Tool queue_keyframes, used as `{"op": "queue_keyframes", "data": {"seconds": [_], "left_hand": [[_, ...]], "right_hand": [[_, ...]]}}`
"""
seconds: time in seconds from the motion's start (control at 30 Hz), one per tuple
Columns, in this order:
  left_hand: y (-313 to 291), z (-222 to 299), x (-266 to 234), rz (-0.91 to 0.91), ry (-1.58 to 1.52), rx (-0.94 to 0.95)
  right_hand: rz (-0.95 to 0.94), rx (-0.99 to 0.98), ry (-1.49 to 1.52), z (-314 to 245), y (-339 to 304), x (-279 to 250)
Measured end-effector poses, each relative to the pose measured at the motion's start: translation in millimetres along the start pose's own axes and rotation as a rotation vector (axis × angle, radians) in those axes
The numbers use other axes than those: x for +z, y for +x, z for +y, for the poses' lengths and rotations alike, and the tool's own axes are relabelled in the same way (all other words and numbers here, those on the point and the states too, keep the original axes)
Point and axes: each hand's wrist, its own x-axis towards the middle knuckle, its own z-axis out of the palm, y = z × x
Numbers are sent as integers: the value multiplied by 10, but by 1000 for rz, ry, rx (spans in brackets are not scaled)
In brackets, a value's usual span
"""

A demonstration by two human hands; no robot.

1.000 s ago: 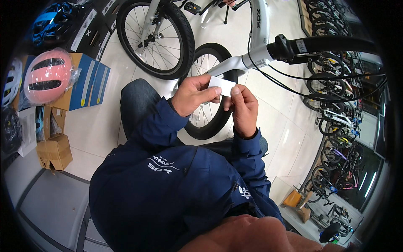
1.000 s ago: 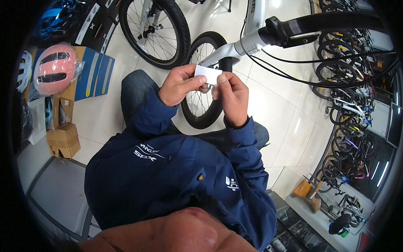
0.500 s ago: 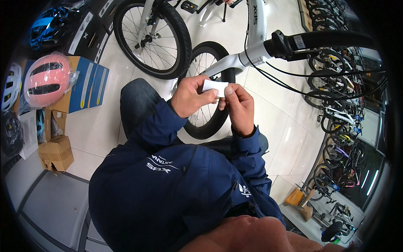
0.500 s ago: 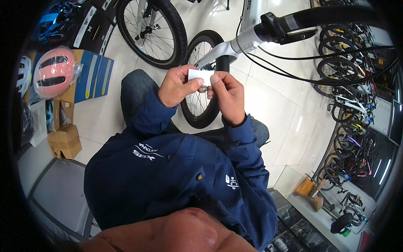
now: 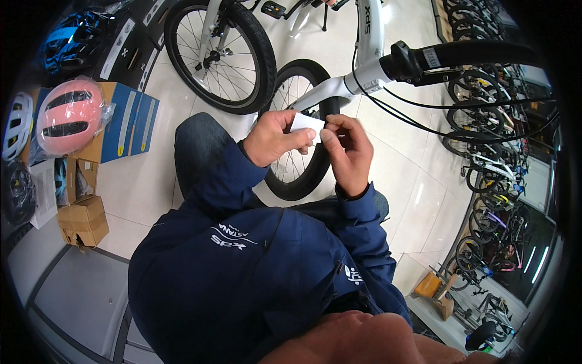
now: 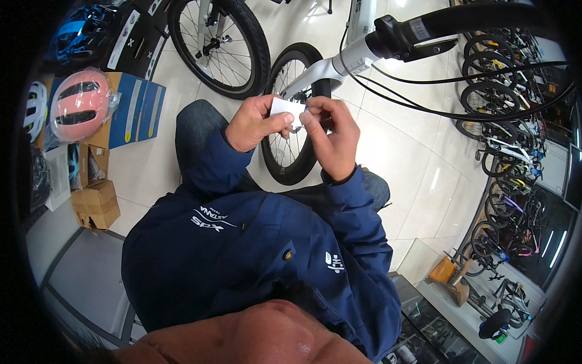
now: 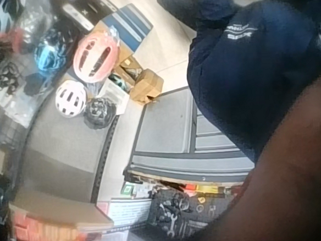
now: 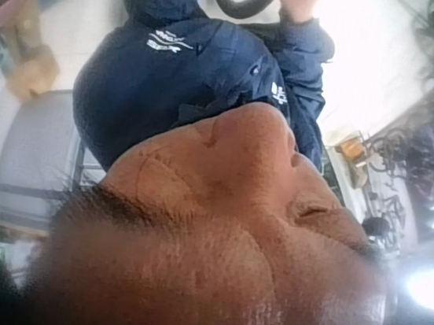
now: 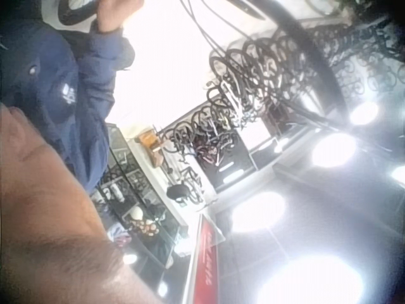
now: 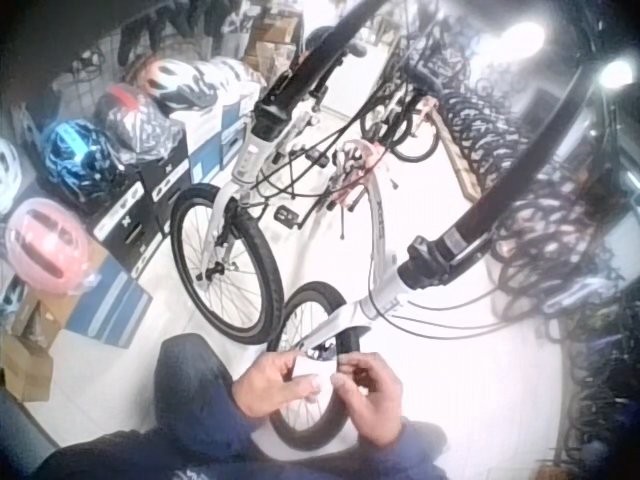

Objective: The person assembles a bicycle by attaching the handlebar, tightening bolts, routing cables, and applying tape to the frame. They use an Allen key and other hand tools to secure components and adjust the handlebar position.

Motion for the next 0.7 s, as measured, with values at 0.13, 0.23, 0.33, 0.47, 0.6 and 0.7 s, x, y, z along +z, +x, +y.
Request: {"op": "queue_keyframes", "data": {"seconds": [0.13, 0.23, 0.33, 0.47, 0.6, 0.7], "left_hand": [[-10, 39, -69, -69, 24, -81], [-9, 64, -92, -120, 103, -106], [-3, 74, -88, -153, 127, -116], [-4, 68, -96, -178, 123, -123], [9, 17, -143, -170, -6, -210], [97, -58, -144, -152, -139, -221]], "right_hand": [[-147, -434, -470, -212, 137, -195], [-289, -524, -610, -321, 258, -303], [-344, -547, -647, -384, 319, -351], [-379, -554, -654, -409, 338, -375], [-311, -600, -655, -404, 319, -338], [-210, -600, -631, -491, 294, -305]]}}
